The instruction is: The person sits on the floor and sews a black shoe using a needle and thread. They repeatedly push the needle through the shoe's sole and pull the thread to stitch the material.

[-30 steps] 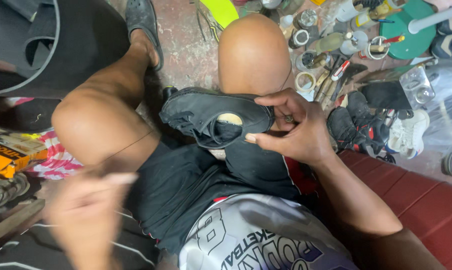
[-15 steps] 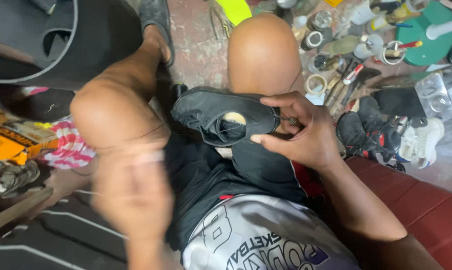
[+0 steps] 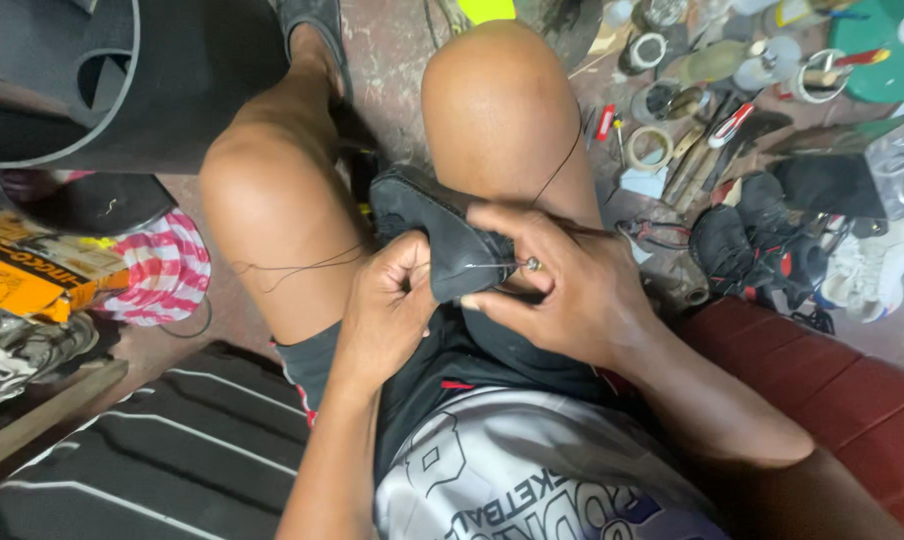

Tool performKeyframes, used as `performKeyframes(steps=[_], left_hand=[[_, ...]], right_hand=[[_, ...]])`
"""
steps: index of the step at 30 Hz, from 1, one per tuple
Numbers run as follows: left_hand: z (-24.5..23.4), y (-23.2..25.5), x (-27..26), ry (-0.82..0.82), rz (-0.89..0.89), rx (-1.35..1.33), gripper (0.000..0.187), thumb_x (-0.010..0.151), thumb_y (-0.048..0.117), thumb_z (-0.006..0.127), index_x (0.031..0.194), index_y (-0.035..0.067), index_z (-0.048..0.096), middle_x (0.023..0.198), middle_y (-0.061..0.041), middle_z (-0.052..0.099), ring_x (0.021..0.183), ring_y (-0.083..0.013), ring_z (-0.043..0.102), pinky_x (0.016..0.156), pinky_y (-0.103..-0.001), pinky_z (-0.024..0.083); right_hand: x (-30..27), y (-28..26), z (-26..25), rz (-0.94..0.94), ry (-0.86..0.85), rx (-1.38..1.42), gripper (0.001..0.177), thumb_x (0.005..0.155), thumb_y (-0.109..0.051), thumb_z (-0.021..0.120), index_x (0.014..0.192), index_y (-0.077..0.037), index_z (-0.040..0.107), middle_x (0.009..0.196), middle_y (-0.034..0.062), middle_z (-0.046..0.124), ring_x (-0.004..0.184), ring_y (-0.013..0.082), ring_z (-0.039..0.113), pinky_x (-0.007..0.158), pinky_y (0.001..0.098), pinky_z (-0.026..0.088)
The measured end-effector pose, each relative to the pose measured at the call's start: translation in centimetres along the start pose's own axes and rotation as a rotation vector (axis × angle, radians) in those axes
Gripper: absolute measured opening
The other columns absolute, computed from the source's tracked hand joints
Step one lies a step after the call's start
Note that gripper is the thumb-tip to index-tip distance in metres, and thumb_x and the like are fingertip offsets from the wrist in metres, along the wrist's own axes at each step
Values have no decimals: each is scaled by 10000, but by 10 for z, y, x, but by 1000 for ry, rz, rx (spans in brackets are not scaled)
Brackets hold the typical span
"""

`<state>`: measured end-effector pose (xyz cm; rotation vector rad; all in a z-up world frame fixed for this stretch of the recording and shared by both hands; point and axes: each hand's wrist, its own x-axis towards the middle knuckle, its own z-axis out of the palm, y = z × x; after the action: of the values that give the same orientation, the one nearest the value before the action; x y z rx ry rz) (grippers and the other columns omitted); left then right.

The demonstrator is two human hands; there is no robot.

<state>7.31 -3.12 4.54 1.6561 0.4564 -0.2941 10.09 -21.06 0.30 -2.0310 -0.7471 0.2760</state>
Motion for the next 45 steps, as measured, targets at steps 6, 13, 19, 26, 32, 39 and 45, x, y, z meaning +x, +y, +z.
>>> performKeyframes(steps=[6, 13, 19, 26, 32, 39, 45], left_hand=[[0, -35, 1, 9, 41, -372, 272, 988, 256, 666, 823, 54, 589, 775, 41, 519, 639, -30, 449, 571, -218, 386], [-1, -80, -6, 81, 159, -329, 280, 1012, 202, 666, 817, 14, 593, 884, 14, 496, 713, -46, 456, 613, -219, 378], [15, -116, -15, 232, 233, -609, 392, 951, -26, 656, 713, 79, 362, 975, -14, 525, 752, -57, 431, 637, -225, 383], [12, -123, -21, 134, 190, -744, 370, 965, -103, 630, 796, 111, 380, 904, 19, 489, 740, -29, 423, 630, -193, 374], [-8, -105, -24, -43, 48, -539, 74, 981, 58, 637, 1049, 45, 611, 958, 5, 585, 810, -34, 567, 629, -188, 511], [-12, -86, -17, -63, 89, -207, 155, 1010, 147, 613, 1005, -4, 647, 903, -3, 508, 692, -60, 569, 528, -216, 570], [-15, -93, -16, -75, 122, -129, 203, 1006, 161, 632, 914, -2, 553, 851, -35, 472, 635, -84, 521, 485, -236, 520]], right_hand=[[7, -1, -34, 224, -429, -215, 1068, 798, -488, 813, 1631, -95, 274, 1126, 8, 781, 848, 201, 770, 489, 349, 549], [17, 4, -46, 102, -295, -271, 984, 699, -543, 860, 1493, -142, 440, 1050, 105, 700, 686, 202, 697, 631, 358, 582], [17, 13, -16, 221, -325, -169, 524, 794, -399, 837, 1202, -134, 643, 692, -6, 664, 603, 130, 685, 566, 346, 538], [14, 20, -35, 223, -305, 134, 157, 928, -218, 731, 880, -79, 674, 781, 37, 692, 659, 105, 636, 587, 297, 485], [26, -13, -27, 89, -93, 681, 191, 1068, -130, 583, 890, -65, 554, 1059, 126, 667, 991, 165, 628, 928, 310, 498], [27, -17, -5, 129, -177, 620, 150, 1062, -81, 621, 922, -47, 580, 874, 61, 657, 747, 100, 590, 748, 285, 490], [36, -15, 8, 16, -184, 183, 188, 970, -85, 686, 846, -44, 552, 712, 63, 581, 592, 142, 563, 557, 312, 435]])
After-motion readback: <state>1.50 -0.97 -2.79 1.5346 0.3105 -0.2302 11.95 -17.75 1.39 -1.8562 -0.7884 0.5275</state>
